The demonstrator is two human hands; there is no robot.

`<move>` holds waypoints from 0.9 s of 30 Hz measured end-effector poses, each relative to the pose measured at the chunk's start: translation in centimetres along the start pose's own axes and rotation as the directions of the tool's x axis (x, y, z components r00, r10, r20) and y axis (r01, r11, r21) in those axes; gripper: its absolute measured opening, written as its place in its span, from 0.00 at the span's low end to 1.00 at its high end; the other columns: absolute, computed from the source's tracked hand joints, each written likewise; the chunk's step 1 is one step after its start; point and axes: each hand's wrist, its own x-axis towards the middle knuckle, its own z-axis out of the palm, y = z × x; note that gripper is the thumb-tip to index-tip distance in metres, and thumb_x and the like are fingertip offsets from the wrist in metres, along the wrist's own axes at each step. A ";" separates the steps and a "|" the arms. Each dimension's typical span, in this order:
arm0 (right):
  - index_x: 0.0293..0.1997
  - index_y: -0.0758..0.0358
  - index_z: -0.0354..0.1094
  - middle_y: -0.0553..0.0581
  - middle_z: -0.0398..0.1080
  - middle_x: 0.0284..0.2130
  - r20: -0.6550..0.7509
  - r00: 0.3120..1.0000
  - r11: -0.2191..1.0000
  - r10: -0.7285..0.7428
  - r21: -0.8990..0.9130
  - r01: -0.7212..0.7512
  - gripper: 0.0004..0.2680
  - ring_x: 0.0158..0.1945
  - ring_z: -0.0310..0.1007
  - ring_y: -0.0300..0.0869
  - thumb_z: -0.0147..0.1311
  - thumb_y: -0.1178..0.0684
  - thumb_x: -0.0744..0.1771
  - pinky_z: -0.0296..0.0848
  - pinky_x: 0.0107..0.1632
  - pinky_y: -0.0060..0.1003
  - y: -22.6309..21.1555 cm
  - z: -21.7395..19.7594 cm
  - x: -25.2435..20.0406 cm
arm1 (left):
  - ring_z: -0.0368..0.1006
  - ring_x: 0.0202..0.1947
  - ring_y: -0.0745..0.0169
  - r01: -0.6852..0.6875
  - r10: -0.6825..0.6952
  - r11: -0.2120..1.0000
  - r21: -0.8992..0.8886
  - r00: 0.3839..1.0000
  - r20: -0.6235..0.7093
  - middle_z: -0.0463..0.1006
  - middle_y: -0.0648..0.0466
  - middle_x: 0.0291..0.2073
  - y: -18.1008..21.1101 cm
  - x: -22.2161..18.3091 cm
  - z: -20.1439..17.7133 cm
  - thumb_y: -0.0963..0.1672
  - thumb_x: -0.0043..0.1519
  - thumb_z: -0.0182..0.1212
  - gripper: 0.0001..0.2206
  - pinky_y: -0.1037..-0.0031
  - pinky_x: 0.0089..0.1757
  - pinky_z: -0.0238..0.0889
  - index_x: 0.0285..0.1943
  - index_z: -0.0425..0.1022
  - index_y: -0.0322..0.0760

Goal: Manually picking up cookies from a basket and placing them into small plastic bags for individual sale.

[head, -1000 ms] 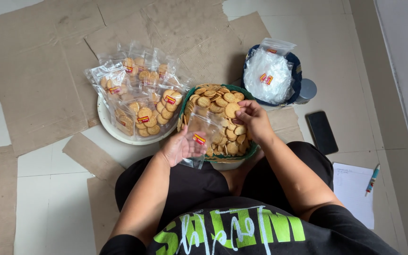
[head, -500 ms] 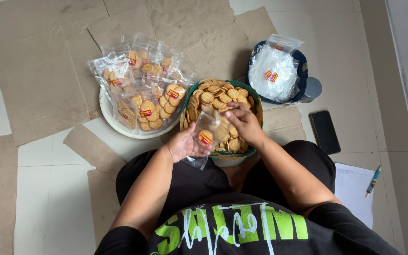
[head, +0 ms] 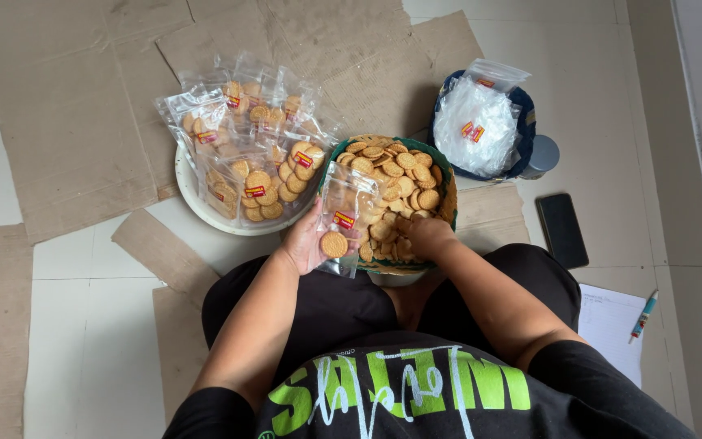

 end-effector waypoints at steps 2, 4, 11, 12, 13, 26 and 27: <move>0.77 0.52 0.47 0.65 0.61 0.63 -0.002 1.000 1.000 -0.003 0.019 0.003 0.25 0.53 0.76 0.56 0.48 0.42 0.69 0.77 0.53 0.51 0.9 2.8 2.3 | 0.82 0.40 0.37 -0.010 0.010 1.000 -0.008 1.000 -0.006 0.82 0.34 0.43 0.3 -0.1 -0.1 0.68 0.58 0.47 0.38 0.51 0.44 0.78 0.61 0.77 0.40; 0.77 0.55 0.46 0.67 0.58 0.64 -0.002 1.000 0.999 -0.003 0.038 0.003 0.25 0.51 0.76 0.58 0.44 0.39 0.70 0.77 0.52 0.53 1.7 6.2 4.9 | 0.82 0.41 0.36 -0.019 0.019 1.000 -0.017 1.000 -0.010 0.82 0.33 0.43 0.4 -0.2 -0.1 0.68 0.58 0.48 0.39 0.50 0.45 0.77 0.60 0.77 0.41; 0.62 0.55 0.64 0.61 0.61 0.59 -0.014 0.983 0.974 -0.182 -0.139 0.178 0.17 0.53 0.72 0.56 0.41 0.41 0.69 0.77 0.52 0.45 1.1 6.4 4.2 | 0.82 0.41 0.40 0.015 -0.018 0.997 0.076 0.999 0.041 0.83 0.36 0.42 0.0 -0.2 0.5 0.68 0.58 0.47 0.39 0.53 0.45 0.77 0.61 0.76 0.40; 0.63 0.54 0.62 0.59 0.59 0.61 -0.051 0.994 0.994 -0.096 -0.058 0.093 0.18 0.50 0.75 0.56 0.41 0.40 0.69 0.77 0.51 0.47 0.7 6.8 4.3 | 0.82 0.41 0.39 0.019 -0.022 0.996 0.086 0.999 0.043 0.83 0.35 0.42 -0.1 -0.2 0.4 0.68 0.58 0.47 0.39 0.52 0.46 0.77 0.61 0.76 0.40; 0.63 0.54 0.62 0.59 0.59 0.61 -0.052 0.994 0.994 -0.098 -0.059 0.095 0.18 0.50 0.75 0.56 0.41 0.40 0.69 0.77 0.51 0.47 0.9 6.8 4.4 | 0.82 0.41 0.39 0.016 -0.020 0.996 0.087 0.999 0.041 0.83 0.35 0.42 -0.1 -0.2 0.4 0.68 0.58 0.47 0.39 0.52 0.46 0.77 0.61 0.76 0.40; 0.45 0.50 0.73 0.55 0.78 0.39 -0.104 0.992 0.938 -0.064 0.333 0.096 0.13 0.48 0.78 0.54 0.58 0.37 0.63 0.77 0.51 0.48 1.9 0.0 -0.4 | 0.82 0.42 0.41 0.042 -0.046 0.991 0.126 0.998 0.030 0.83 0.36 0.44 -0.5 0.2 -0.2 0.68 0.59 0.45 0.38 0.56 0.45 0.77 0.61 0.76 0.41; 0.48 0.50 0.72 0.55 0.79 0.40 -0.163 0.986 0.901 -0.014 0.426 0.083 0.12 0.49 0.78 0.54 0.58 0.41 0.64 0.76 0.51 0.50 2.0 -0.8 -0.9 | 0.82 0.41 0.41 0.048 -0.052 0.990 0.136 0.998 0.028 0.83 0.36 0.43 -0.6 0.2 -0.2 0.68 0.59 0.45 0.38 0.56 0.45 0.77 0.60 0.76 0.41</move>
